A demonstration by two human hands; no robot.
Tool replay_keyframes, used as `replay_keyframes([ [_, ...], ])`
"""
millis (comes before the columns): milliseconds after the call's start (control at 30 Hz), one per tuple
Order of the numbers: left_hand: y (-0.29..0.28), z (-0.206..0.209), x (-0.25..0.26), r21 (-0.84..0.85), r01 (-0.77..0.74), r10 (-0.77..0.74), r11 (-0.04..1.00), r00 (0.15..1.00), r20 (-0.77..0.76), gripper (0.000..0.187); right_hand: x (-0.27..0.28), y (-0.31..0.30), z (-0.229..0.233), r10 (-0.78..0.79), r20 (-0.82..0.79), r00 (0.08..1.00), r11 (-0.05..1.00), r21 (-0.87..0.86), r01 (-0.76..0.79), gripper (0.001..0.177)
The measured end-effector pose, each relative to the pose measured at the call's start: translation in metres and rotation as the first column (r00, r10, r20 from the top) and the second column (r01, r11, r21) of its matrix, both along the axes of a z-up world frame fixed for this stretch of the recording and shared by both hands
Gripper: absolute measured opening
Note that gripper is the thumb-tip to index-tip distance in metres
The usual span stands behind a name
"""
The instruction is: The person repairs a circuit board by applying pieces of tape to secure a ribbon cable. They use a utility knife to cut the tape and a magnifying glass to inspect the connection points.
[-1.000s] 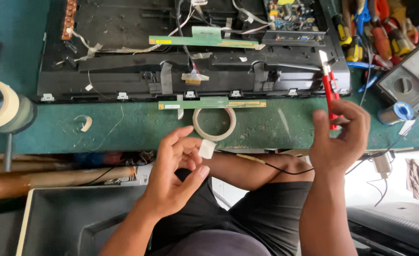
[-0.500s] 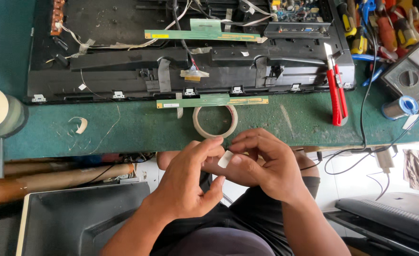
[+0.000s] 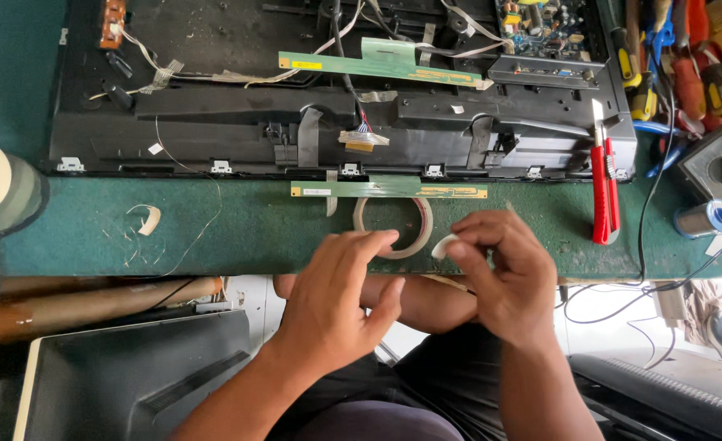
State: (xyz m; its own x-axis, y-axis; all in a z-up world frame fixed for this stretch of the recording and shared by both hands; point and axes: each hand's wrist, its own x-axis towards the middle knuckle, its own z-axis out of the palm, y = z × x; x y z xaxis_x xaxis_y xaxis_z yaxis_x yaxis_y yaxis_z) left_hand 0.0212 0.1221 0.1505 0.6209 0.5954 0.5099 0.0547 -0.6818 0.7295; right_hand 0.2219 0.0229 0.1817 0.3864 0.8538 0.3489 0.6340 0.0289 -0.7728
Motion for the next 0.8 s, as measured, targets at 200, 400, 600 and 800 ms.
replay_keyframes([
  [200,0.028,-0.001,0.017,0.437,-0.071,0.160,0.897,0.972,-0.172,0.052,0.044,0.025,0.014,0.035,0.246,0.969,0.997,-0.076,-0.017,0.003],
  [400,0.033,-0.005,0.027,0.632,-0.050,0.297,0.773,0.909,-0.292,0.076,0.060,0.045,0.020,0.198,0.399,0.895,0.977,-0.158,-0.146,0.010],
  [600,0.034,-0.007,0.029,0.679,-0.060,0.381,0.731,0.862,-0.334,0.080,0.060,0.055,0.022,0.276,0.376,0.884,0.957,-0.189,-0.219,0.007],
  [800,0.034,-0.006,0.029,0.679,-0.055,0.380,0.732,0.860,-0.340,0.079,0.058,0.063,0.028,0.329,0.360,0.873,0.929,-0.286,-0.233,0.010],
])
